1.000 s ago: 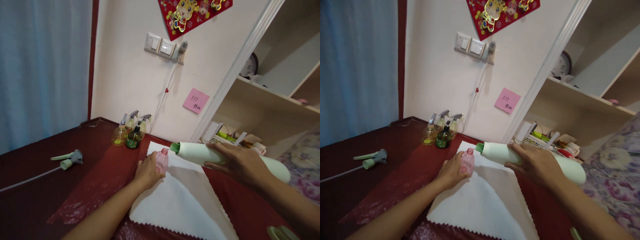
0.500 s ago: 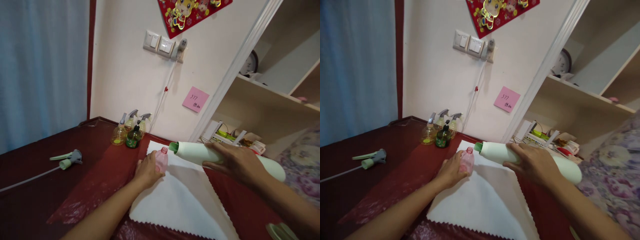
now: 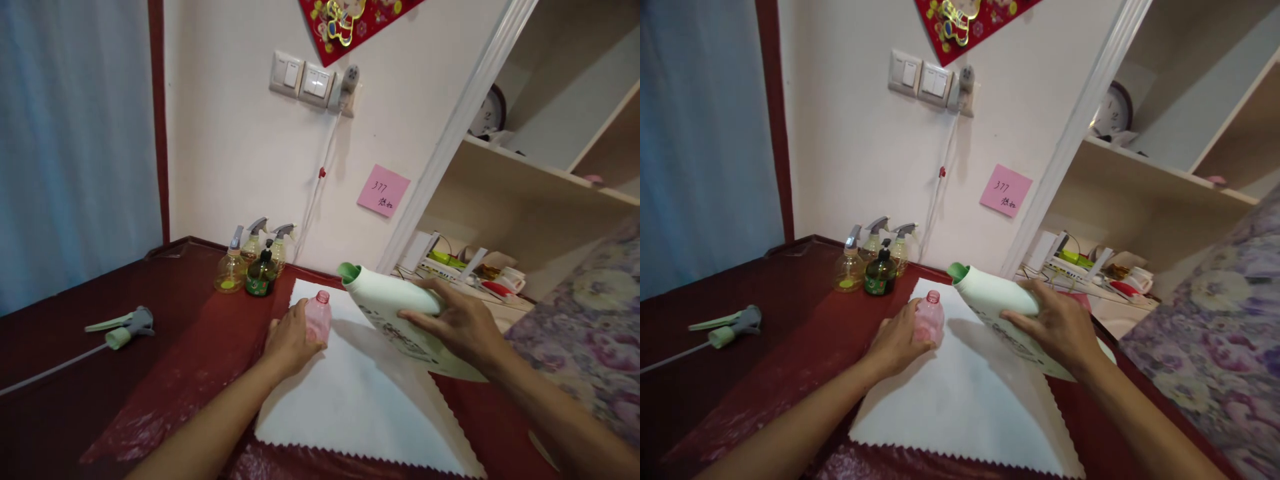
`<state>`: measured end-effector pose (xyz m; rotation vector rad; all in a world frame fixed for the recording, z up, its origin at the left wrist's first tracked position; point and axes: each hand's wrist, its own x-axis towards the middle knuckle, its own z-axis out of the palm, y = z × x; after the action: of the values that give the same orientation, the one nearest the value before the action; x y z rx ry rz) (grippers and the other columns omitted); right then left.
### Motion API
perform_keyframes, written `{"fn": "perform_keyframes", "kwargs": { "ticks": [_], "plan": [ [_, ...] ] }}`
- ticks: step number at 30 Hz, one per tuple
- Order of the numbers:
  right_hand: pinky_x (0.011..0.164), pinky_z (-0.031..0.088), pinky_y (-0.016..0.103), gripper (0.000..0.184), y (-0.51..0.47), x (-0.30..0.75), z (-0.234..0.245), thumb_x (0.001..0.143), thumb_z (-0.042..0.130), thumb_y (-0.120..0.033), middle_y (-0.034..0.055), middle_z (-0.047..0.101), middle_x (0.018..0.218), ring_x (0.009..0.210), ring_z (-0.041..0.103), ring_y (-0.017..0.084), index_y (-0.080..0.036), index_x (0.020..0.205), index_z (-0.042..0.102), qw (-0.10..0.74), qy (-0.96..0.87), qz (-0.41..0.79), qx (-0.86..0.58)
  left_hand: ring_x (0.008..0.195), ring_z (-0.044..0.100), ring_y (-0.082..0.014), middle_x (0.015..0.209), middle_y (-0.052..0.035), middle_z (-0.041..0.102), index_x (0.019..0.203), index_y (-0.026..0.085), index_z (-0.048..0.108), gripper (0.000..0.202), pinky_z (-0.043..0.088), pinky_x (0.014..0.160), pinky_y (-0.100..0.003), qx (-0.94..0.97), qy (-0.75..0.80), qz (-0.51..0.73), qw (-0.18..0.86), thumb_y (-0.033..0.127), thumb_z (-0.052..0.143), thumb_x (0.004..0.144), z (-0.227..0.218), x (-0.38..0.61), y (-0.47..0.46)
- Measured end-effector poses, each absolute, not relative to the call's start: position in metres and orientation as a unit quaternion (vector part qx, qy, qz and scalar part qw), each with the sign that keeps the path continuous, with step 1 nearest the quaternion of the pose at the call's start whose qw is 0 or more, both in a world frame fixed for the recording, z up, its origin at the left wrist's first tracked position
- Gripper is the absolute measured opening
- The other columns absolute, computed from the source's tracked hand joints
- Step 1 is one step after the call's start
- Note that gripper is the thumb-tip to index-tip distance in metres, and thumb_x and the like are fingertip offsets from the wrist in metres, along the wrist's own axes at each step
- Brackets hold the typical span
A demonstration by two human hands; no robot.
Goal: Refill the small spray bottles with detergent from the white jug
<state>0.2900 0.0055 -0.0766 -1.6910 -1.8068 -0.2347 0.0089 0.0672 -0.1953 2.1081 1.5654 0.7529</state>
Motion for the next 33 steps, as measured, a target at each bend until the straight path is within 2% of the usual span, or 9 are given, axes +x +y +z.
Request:
{"fn": "perform_keyframes", "kwargs": {
  "ticks": [4, 7, 11, 15, 20, 25, 33],
  "plan": [
    [0.067, 0.051, 0.037, 0.056, 0.011, 0.302, -0.084, 0.066, 0.079, -0.067, 0.0039, 0.076, 0.092, 0.079, 0.07, 0.028, -0.028, 0.105, 0.07, 0.423, -0.624, -0.06, -0.654, 0.133, 0.054, -0.0384, 0.147, -0.0212, 0.056, 0.143, 0.019, 0.037, 0.077, 0.038, 0.105, -0.052, 0.754, 0.563, 0.267, 0.206, 0.037, 0.068, 0.075, -0.19, 0.008, 0.066],
    [0.069, 0.052, 0.037, 0.057, 0.014, 0.309, -0.09, 0.065, 0.079, -0.066, 0.0065, 0.075, 0.099, 0.085, 0.069, 0.028, -0.024, 0.102, 0.071, 0.509, -0.567, -0.053, -0.646, 0.136, 0.051, -0.0376, 0.15, -0.021, 0.053, 0.143, 0.019, 0.036, 0.076, 0.037, 0.107, -0.052, 0.754, 0.564, 0.264, 0.208, 0.037, 0.066, 0.075, -0.189, 0.008, 0.065],
    [0.069, 0.053, 0.037, 0.059, 0.024, 0.311, -0.104, 0.065, 0.079, -0.064, 0.0063, 0.073, 0.095, 0.081, 0.068, 0.025, -0.021, 0.104, 0.068, 0.609, -0.498, -0.028, -0.617, 0.14, 0.047, -0.0376, 0.153, -0.0209, 0.048, 0.144, 0.018, 0.035, 0.076, 0.035, 0.109, -0.054, 0.755, 0.567, 0.259, 0.205, 0.038, 0.063, 0.076, -0.191, 0.008, 0.068],
    [0.071, 0.054, 0.036, 0.062, 0.04, 0.305, -0.124, 0.065, 0.08, -0.064, 0.0074, 0.072, 0.1, 0.085, 0.067, 0.024, -0.019, 0.106, 0.067, 0.669, -0.467, -0.002, -0.578, 0.142, 0.046, -0.037, 0.155, -0.0216, 0.046, 0.147, 0.016, 0.031, 0.079, 0.037, 0.11, -0.055, 0.757, 0.569, 0.251, 0.197, 0.04, 0.061, 0.077, -0.194, 0.006, 0.073],
    [0.073, 0.054, 0.036, 0.061, 0.06, 0.302, -0.145, 0.066, 0.081, -0.062, 0.0074, 0.071, 0.1, 0.086, 0.066, 0.023, -0.018, 0.106, 0.067, 0.702, -0.445, 0.025, -0.556, 0.139, 0.05, -0.0356, 0.153, -0.0193, 0.049, 0.147, 0.017, 0.031, 0.082, 0.042, 0.109, -0.051, 0.762, 0.565, 0.252, 0.189, 0.045, 0.061, 0.077, -0.198, 0.002, 0.078],
    [0.077, 0.053, 0.039, 0.061, 0.066, 0.31, -0.161, 0.067, 0.081, -0.06, 0.0077, 0.07, 0.102, 0.087, 0.065, 0.023, -0.017, 0.108, 0.065, 0.708, -0.418, 0.035, -0.568, 0.137, 0.051, -0.0379, 0.152, -0.018, 0.05, 0.147, 0.019, 0.029, 0.079, 0.039, 0.112, -0.053, 0.753, 0.565, 0.262, 0.212, 0.043, 0.062, 0.078, -0.2, 0.001, 0.083],
    [0.083, 0.054, 0.045, 0.06, 0.054, 0.321, -0.166, 0.079, 0.071, -0.061, 0.0091, 0.069, 0.11, 0.095, 0.066, 0.028, -0.021, 0.122, 0.061, 0.654, -0.47, 0.044, -0.59, 0.132, 0.056, -0.0438, 0.152, -0.0194, 0.051, 0.152, 0.022, 0.022, 0.088, 0.044, 0.106, -0.054, 0.751, 0.579, 0.243, 0.205, 0.05, 0.061, 0.078, -0.199, -0.001, 0.085]
  ]
}}
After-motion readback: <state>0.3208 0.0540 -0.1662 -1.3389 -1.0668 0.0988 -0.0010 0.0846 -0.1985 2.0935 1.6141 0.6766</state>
